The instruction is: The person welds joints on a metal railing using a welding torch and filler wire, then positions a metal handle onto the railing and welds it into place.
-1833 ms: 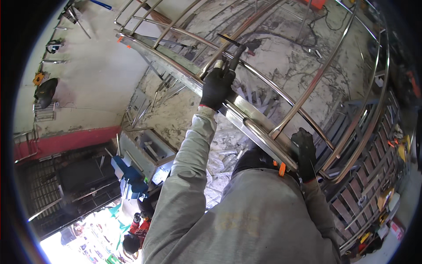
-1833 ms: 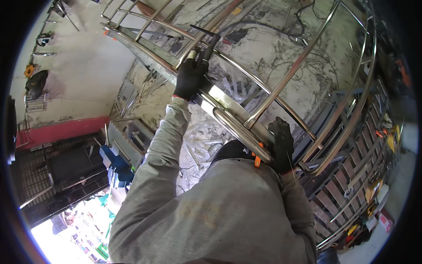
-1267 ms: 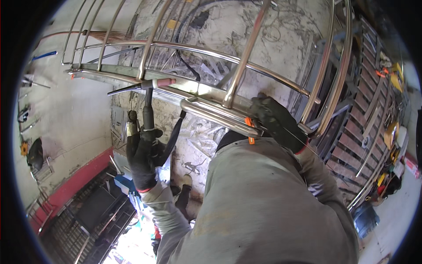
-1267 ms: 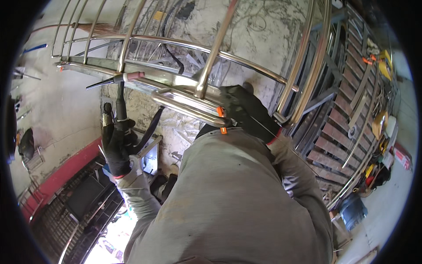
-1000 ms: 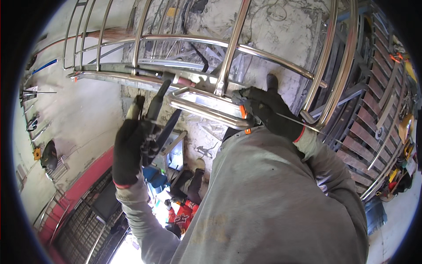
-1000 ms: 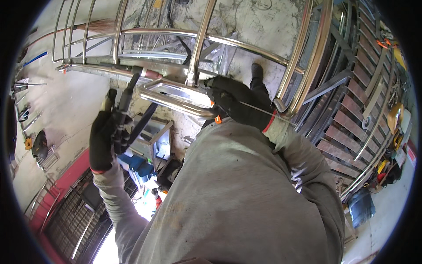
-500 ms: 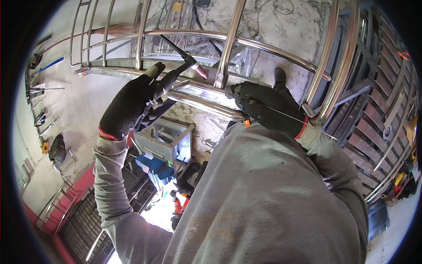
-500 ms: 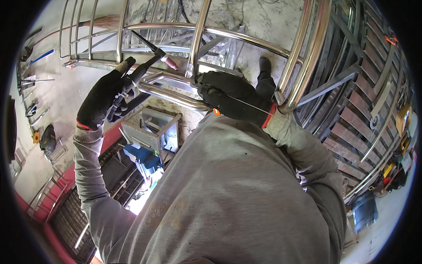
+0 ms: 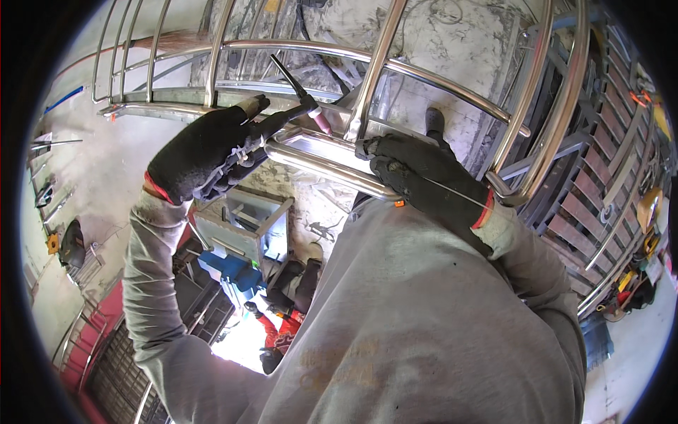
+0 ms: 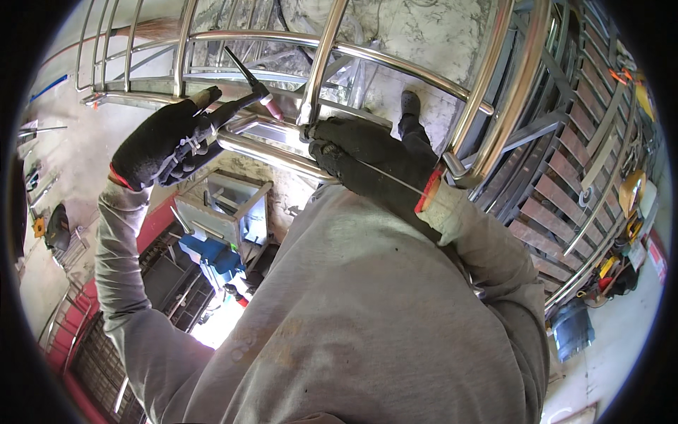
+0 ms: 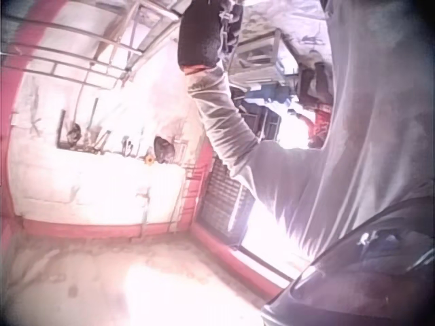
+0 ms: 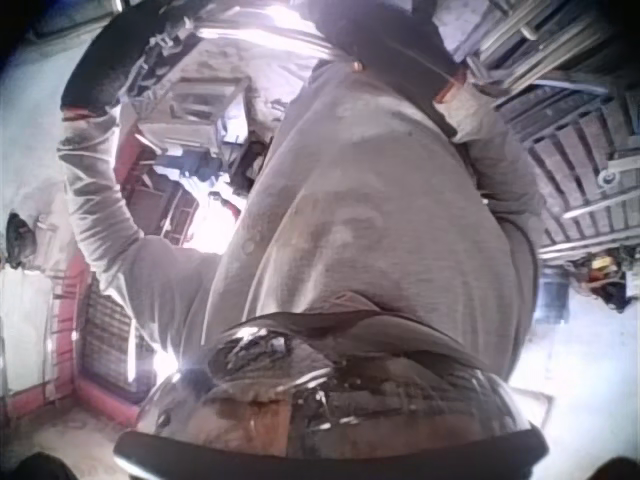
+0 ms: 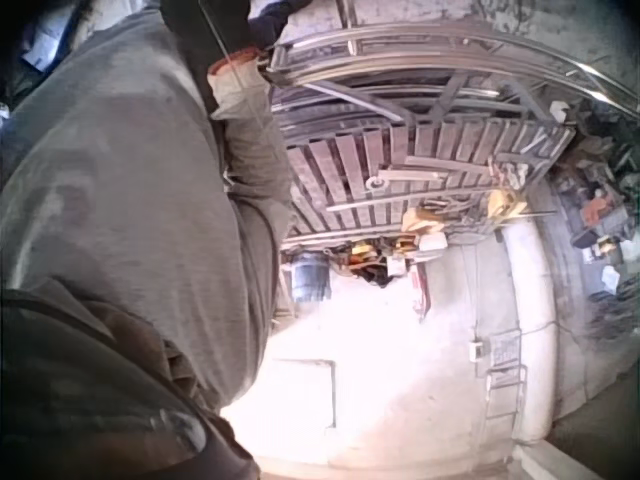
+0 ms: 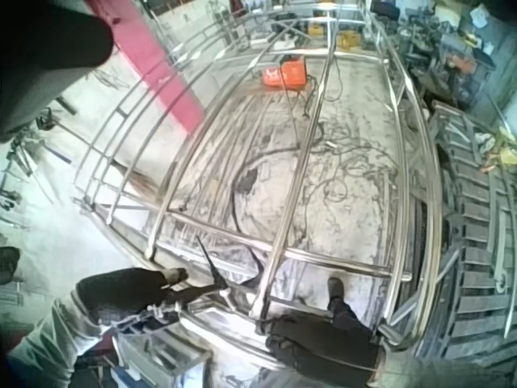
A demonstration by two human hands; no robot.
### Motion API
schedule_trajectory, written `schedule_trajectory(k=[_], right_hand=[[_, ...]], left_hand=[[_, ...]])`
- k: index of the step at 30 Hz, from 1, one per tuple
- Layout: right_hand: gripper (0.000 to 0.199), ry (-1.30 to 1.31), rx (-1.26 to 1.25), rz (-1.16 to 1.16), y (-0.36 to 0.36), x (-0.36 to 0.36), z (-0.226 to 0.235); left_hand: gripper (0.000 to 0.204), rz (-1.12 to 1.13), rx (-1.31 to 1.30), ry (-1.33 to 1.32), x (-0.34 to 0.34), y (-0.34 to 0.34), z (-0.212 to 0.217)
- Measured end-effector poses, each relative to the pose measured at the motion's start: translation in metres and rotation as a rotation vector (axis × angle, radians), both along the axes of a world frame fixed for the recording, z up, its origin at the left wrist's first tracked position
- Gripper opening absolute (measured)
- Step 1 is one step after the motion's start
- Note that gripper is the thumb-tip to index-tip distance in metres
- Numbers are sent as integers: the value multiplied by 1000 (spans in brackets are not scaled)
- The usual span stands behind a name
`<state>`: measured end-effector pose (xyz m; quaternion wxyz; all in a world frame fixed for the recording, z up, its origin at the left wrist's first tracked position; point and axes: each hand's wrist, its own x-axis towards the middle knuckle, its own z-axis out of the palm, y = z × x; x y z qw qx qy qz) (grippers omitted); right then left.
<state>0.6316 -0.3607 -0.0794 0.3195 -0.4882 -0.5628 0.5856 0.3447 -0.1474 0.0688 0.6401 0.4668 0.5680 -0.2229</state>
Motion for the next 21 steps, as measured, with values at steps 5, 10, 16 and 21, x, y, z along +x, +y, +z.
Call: schedule_trajectory(k=[5,10,16,21], right_hand=[[24,-50,223,-71,3,-2,11],[18,-11,238,-62,7,-15,19],[27,56,32,-85,11,4,41],[37,81,-182,-104,3,27,56]], left_hand=[[52,40,24,35,11,6,2],[61,43,71,46,33,-1,14],[60,33,67,34,18,5,-3],[65,305,420,-120,-21,-35,-8]])
